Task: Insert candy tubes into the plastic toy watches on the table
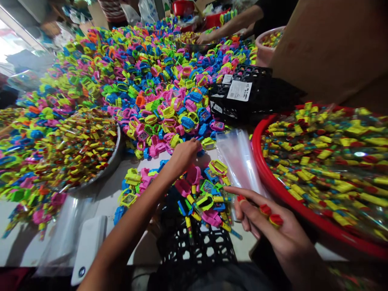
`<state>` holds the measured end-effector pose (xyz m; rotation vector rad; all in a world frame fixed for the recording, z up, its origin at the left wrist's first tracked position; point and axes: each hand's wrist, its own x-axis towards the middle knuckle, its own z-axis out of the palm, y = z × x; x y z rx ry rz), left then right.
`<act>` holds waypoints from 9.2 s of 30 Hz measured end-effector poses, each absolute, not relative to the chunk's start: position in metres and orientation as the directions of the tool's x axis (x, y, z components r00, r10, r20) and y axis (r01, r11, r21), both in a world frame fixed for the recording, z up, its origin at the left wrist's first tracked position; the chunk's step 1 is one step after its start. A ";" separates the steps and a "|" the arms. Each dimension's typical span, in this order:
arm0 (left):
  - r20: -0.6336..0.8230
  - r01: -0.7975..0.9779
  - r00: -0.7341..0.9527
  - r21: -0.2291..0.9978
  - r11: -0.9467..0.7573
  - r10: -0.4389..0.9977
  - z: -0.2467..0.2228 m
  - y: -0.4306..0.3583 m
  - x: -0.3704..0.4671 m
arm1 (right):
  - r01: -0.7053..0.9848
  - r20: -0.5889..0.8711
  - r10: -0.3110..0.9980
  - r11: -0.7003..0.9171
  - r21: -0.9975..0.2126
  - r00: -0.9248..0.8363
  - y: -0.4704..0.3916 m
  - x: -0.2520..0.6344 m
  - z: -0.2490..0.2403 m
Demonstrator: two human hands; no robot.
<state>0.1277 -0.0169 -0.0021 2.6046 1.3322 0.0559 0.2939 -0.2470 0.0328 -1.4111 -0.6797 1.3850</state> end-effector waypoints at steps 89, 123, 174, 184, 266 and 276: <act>-0.030 -0.314 0.328 0.939 0.138 0.944 0.054 -0.165 0.101 | -0.653 -0.439 0.897 -0.364 -0.664 -0.053 -0.221 0.256 0.040; 0.645 0.615 0.320 0.416 -0.670 0.694 0.010 -0.207 0.070 | -0.091 -0.462 0.882 -0.454 -0.886 0.091 -0.241 0.261 0.032; 0.602 0.641 0.480 0.255 -0.724 0.638 0.014 -0.203 0.056 | -0.149 -0.448 0.894 -0.443 -0.884 0.003 -0.233 0.253 0.031; 0.607 0.588 0.573 0.163 -0.792 0.550 0.013 -0.202 0.051 | -0.045 -0.327 0.944 -0.325 -0.945 0.048 -0.235 0.256 0.011; 0.147 0.105 0.342 0.975 -0.193 0.928 0.027 -0.216 0.080 | -0.096 -0.300 0.953 -0.303 -0.948 -0.045 -0.240 0.289 0.044; 0.130 0.268 0.444 0.925 -0.270 0.887 0.030 -0.218 0.080 | 0.079 -0.187 0.980 -0.181 -0.980 -0.071 -0.238 0.284 0.032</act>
